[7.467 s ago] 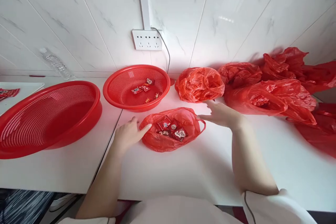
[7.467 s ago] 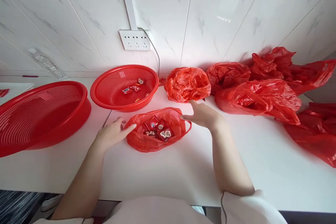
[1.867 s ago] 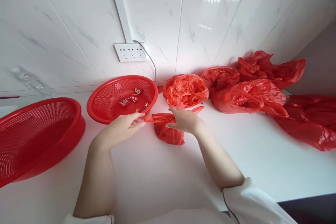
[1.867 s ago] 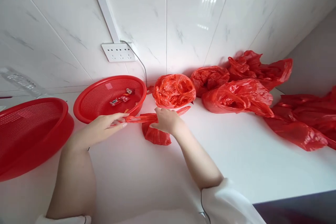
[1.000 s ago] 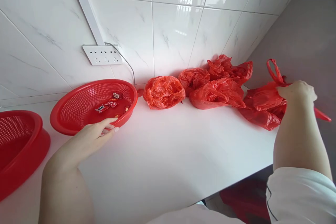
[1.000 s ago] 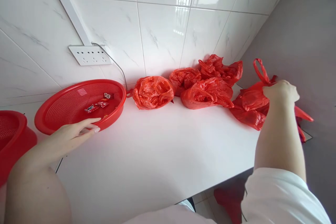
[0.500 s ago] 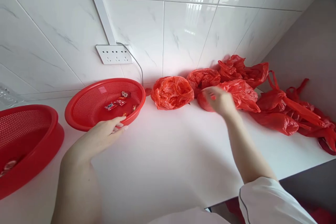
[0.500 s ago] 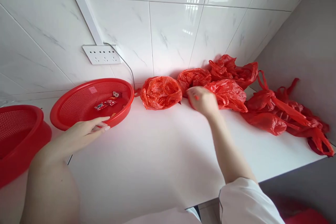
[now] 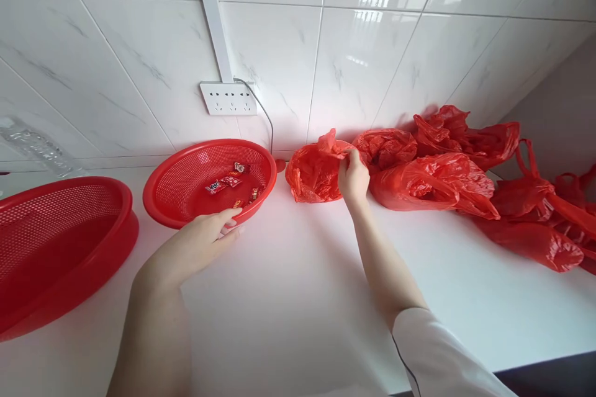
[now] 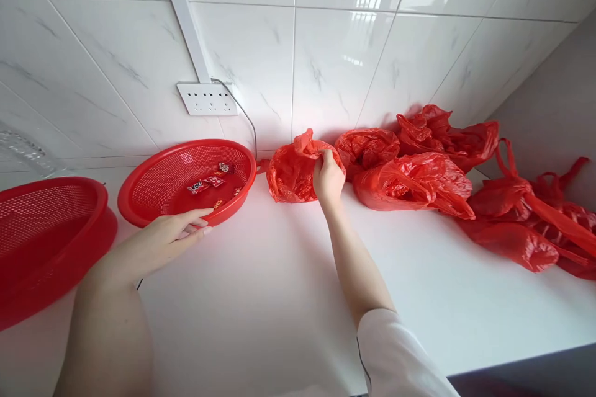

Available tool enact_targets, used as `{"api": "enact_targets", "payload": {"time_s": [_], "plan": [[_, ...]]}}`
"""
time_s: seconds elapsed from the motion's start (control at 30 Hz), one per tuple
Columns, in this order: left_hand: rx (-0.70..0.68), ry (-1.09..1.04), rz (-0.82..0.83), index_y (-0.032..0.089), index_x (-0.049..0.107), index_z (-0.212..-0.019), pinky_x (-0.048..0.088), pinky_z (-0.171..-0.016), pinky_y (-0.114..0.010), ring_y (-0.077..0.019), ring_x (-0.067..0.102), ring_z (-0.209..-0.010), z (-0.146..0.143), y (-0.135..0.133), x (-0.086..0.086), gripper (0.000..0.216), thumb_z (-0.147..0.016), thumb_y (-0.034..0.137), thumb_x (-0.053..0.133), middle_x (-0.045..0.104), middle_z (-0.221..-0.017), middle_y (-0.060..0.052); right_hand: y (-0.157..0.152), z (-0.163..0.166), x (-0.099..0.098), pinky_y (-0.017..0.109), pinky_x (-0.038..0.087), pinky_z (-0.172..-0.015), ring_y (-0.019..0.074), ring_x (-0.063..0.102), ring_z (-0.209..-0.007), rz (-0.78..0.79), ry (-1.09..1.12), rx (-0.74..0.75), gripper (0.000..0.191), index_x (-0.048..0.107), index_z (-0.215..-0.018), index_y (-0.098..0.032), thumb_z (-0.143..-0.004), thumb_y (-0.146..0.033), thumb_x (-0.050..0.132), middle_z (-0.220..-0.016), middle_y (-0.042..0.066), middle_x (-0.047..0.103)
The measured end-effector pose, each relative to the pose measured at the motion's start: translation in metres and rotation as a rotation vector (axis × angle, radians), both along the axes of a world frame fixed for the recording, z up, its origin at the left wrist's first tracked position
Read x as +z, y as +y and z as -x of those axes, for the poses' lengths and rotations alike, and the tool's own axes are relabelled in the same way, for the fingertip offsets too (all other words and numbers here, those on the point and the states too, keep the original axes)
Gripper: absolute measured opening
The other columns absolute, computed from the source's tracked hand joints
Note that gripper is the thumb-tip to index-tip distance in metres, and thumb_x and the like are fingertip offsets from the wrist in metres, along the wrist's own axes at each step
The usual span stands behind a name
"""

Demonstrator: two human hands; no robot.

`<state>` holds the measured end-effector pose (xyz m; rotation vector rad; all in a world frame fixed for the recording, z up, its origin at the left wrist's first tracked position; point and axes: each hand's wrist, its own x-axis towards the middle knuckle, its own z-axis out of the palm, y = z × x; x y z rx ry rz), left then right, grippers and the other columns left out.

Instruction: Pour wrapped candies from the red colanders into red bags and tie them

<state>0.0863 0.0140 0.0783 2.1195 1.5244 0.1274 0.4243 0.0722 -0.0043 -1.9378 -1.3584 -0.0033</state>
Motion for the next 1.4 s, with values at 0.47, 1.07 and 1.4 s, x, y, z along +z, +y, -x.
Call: {"api": "enact_targets", "payload": {"time_s": [0.47,1.07,1.4], "plan": [[-0.031,-0.116,-0.073,0.034,0.048,-0.136,0.048,-0.096,-0.040,-0.0268,0.055,-0.121,-0.017,0.002,-0.004,0.053,-0.089,0.056,0.044,0.055,-0.137,-0.004,-0.039,0.036,0.038,0.040,0.043,-0.102,0.0226,0.053,-0.121,-0.824,0.695,0.295,0.037,0.047,-0.125,-0.026,-0.093,-0.037,0.034,-0.121,0.008,0.057],[0.080,-0.423,-0.400,0.020,0.062,-0.087,0.046,-0.062,-0.024,-0.0152,0.060,-0.073,-0.022,-0.001,0.002,0.022,-0.085,0.019,0.040,0.065,-0.080,0.000,-0.083,0.032,0.057,0.023,0.042,-0.052,0.0107,0.050,-0.055,0.297,0.655,0.959,0.041,0.052,-0.113,-0.025,-0.075,-0.026,0.068,-0.067,-0.005,0.053],[-0.128,-0.053,-0.283,0.030,0.057,-0.120,0.049,-0.081,-0.031,-0.0243,0.059,-0.107,-0.003,-0.033,0.020,0.042,-0.080,0.046,0.060,0.060,-0.123,-0.003,-0.075,0.011,0.040,0.025,0.043,-0.054,0.0161,0.059,-0.069,0.485,0.061,0.596,0.038,0.058,-0.106,-0.026,-0.074,-0.010,0.045,-0.090,0.002,0.067]]}}
